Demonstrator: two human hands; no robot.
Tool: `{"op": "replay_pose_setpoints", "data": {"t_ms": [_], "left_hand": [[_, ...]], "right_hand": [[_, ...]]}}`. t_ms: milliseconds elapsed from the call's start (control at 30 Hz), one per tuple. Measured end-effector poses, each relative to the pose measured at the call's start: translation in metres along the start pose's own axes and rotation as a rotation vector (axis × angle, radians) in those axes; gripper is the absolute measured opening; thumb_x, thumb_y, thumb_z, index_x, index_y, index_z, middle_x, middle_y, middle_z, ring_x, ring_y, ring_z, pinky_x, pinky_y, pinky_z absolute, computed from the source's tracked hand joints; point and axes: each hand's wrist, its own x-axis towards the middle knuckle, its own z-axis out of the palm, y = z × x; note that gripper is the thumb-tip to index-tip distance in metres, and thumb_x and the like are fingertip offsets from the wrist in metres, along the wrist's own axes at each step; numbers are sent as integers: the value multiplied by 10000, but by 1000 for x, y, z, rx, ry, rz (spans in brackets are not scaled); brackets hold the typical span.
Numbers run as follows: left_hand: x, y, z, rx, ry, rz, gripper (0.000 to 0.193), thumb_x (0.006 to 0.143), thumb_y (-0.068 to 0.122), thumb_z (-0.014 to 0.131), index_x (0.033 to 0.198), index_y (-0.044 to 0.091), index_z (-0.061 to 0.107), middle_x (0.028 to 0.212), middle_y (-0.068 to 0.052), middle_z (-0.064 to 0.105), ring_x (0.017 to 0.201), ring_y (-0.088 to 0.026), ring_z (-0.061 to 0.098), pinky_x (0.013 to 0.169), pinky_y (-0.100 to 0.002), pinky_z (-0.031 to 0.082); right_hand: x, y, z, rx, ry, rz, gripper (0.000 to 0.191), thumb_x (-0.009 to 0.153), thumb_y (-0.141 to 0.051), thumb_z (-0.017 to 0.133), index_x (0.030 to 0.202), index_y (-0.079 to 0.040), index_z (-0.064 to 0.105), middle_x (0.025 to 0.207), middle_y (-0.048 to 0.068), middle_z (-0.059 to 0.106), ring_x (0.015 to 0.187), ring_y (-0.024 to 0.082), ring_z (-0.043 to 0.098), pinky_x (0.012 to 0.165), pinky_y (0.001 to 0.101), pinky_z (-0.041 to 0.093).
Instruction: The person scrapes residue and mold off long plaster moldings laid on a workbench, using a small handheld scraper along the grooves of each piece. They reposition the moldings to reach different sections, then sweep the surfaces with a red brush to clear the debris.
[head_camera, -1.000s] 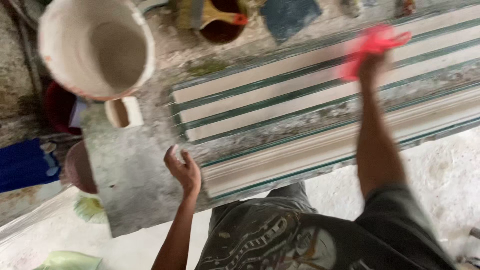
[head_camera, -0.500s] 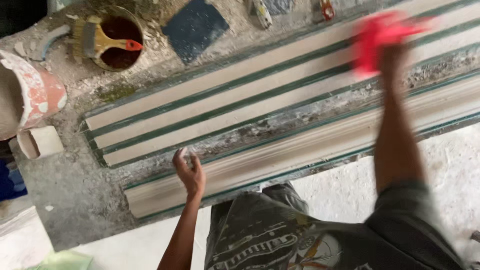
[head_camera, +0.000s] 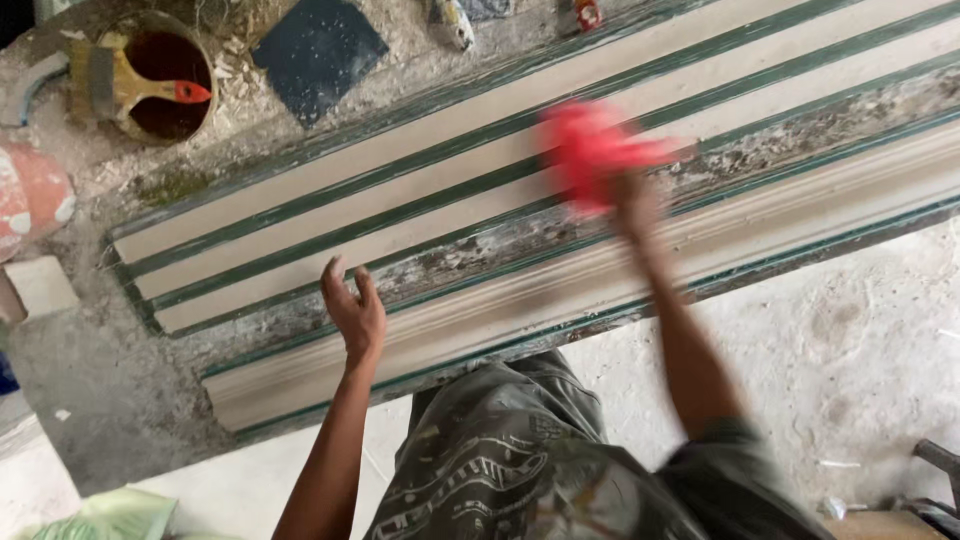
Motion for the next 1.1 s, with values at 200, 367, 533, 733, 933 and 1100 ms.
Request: {"op": "replay_pose_setpoints", "data": {"t_ms": [200,367,533,733,933,1100], "left_hand": [[-41,-11,6,71,-27,16,395,1067,231,591,1357,-32,542,1342,-263,537,1209,-429,543,998,-507,454],[-59,-22,10,62,105,-71,331,1125,227,521,1341,-20,561,1334,-239,544,1200,-385,578,1019,-484,476],[-56,-24,-9,92,140,-164,362,1159,279,482,1346,-20,563,1257,-215,546,1106,-346,593,977,-466,485],[-67,-27,-27,57,207,-102,463,1162,355,464,1378,-47,541,1325,-237,525,1158,-347,582,961,-455,493],[-99,-50,-41,164,255,-15,458,1172,370,461,1352,-33,580,1313,-226,569,1205,-378,570,1031,-483,462],[-108,-68,-66,54,238,-274,507,1151,384,408,1427,-22,536,1333,-212,506,1093,-344,571,966,-463,461]], "right_hand": [[44,125,-232,-444,487,151,230,986,-261,592,1134,-139,718,1003,133,719,875,305,674,802,486,542],[-35,-41,-40,75,65,-5,224,991,-271,594,1130,-149,720,1020,131,725,895,305,677,829,490,543],[-142,-130,114,-27,-614,111,218,996,-280,596,1126,-158,721,1037,129,731,916,306,680,857,493,545],[-121,106,-120,-36,65,180,230,984,-281,598,1137,-160,720,1037,136,730,923,322,680,850,499,545],[-77,158,-230,-414,503,239,244,971,-281,600,1147,-162,719,1037,144,728,930,339,679,843,506,545],[-178,-53,53,101,-138,-38,256,961,-282,601,1156,-163,717,1037,151,727,936,353,679,837,511,546]]}}
